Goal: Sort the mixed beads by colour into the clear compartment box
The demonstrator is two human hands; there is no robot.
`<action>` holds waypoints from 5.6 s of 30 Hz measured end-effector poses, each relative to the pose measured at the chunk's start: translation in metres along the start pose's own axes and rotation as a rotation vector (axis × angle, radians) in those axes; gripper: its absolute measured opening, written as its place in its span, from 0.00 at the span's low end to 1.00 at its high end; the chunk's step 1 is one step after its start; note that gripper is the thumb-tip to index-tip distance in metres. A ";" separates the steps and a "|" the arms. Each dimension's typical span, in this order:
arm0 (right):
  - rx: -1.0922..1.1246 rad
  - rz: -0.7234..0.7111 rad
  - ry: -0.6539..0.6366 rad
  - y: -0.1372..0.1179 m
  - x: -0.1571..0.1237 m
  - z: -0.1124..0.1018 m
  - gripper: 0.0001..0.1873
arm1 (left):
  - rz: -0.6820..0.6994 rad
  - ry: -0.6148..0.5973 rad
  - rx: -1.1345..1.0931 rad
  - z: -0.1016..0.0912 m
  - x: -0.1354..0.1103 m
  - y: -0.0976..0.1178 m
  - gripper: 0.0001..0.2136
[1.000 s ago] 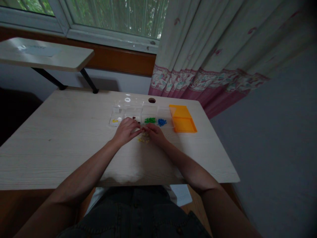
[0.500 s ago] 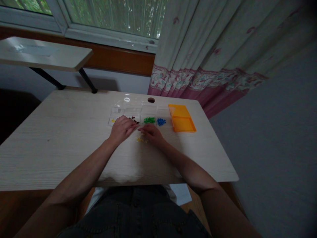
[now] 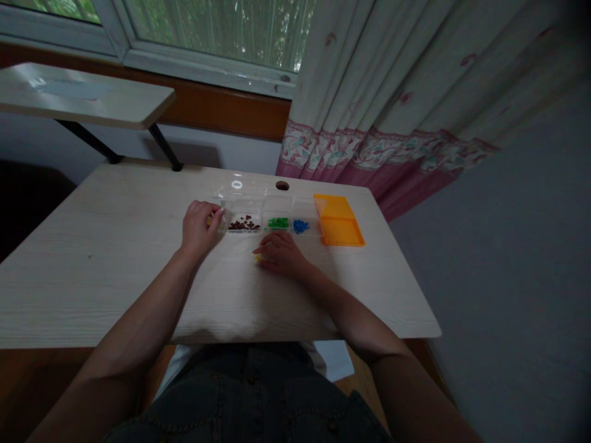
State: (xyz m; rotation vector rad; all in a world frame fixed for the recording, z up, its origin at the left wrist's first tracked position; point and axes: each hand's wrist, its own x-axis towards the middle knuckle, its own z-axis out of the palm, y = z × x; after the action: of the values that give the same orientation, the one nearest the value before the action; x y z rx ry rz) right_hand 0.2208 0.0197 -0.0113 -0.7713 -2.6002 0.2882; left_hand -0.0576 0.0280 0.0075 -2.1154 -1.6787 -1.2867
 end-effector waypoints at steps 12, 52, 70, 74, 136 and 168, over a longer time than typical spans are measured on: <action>-0.295 0.151 0.097 -0.004 0.011 0.003 0.26 | -0.015 -0.034 -0.056 0.002 -0.001 0.004 0.11; -0.154 0.019 0.043 0.005 0.006 -0.003 0.13 | -0.018 -0.036 -0.076 -0.001 -0.001 0.005 0.12; -0.067 0.141 0.069 -0.004 0.007 0.003 0.08 | -0.050 -0.193 0.117 -0.008 0.001 -0.019 0.18; -0.059 0.121 0.100 -0.003 0.007 0.003 0.07 | -0.065 -0.215 0.169 -0.007 0.000 -0.021 0.19; 1.532 0.647 0.136 -0.036 0.020 -0.015 0.20 | 0.281 -0.286 -0.167 0.011 -0.016 0.063 0.10; -0.334 0.154 0.036 -0.001 0.019 0.000 0.09 | 0.125 -0.229 -0.182 0.010 -0.012 0.054 0.13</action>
State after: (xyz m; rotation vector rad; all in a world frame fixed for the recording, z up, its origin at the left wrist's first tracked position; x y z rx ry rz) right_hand 0.2060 0.0293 -0.0044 -1.0806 -2.5912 -0.1206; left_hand -0.0059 0.0055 0.0133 -2.5152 -1.5289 -1.2438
